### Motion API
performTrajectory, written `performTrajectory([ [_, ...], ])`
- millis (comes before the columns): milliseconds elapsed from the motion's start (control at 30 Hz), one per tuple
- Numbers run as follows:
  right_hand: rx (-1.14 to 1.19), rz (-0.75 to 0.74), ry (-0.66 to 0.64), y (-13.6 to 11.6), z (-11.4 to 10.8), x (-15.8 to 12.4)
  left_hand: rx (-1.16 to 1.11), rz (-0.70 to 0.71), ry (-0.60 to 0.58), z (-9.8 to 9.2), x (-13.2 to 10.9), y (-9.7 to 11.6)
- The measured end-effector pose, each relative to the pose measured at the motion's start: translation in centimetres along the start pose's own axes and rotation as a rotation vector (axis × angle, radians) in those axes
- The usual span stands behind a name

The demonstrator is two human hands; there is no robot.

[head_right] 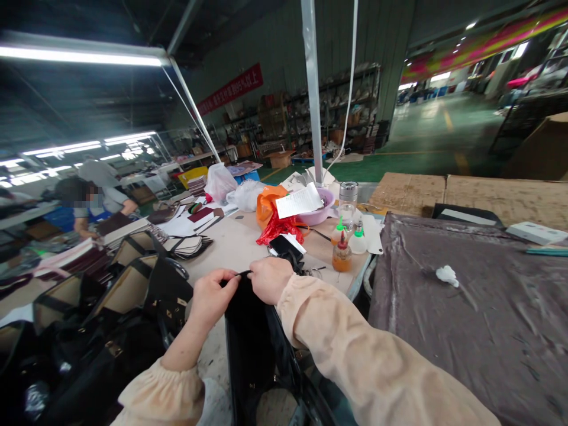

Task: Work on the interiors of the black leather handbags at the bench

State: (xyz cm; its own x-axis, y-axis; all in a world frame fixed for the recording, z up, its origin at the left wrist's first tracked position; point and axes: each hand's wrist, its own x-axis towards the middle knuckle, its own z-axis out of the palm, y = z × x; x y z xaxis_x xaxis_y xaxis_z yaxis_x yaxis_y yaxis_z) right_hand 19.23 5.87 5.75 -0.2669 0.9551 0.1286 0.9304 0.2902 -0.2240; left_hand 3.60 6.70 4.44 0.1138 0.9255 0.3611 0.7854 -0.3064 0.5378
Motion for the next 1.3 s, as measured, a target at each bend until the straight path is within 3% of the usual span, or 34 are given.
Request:
performTrajectory([
  [200, 0.034, -0.109, 0.081, 0.2, -0.2, -0.2, 0.008, 0.021, -0.004, 0.0, -0.1, -0.2],
  [467, -0.037, -0.115, 0.005, 0.0, -0.7, 0.6, 0.005, 0.061, -0.008, -0.1, -0.1, -0.3],
  [700, -0.080, -0.196, 0.056, 0.3, -0.5, 0.9, 0.017, 0.080, -0.034, 0.0, -0.1, 0.1],
  [1033, -0.058, -0.182, 0.053, 0.9, -0.5, 0.6, -0.246, -0.028, -0.177, -1.4, -1.2, -1.8],
  [1300, -0.043, -0.179, 0.076, 0.9, -0.1, 0.7, -0.097, -0.062, -0.155, -1.7, -1.0, -2.4],
])
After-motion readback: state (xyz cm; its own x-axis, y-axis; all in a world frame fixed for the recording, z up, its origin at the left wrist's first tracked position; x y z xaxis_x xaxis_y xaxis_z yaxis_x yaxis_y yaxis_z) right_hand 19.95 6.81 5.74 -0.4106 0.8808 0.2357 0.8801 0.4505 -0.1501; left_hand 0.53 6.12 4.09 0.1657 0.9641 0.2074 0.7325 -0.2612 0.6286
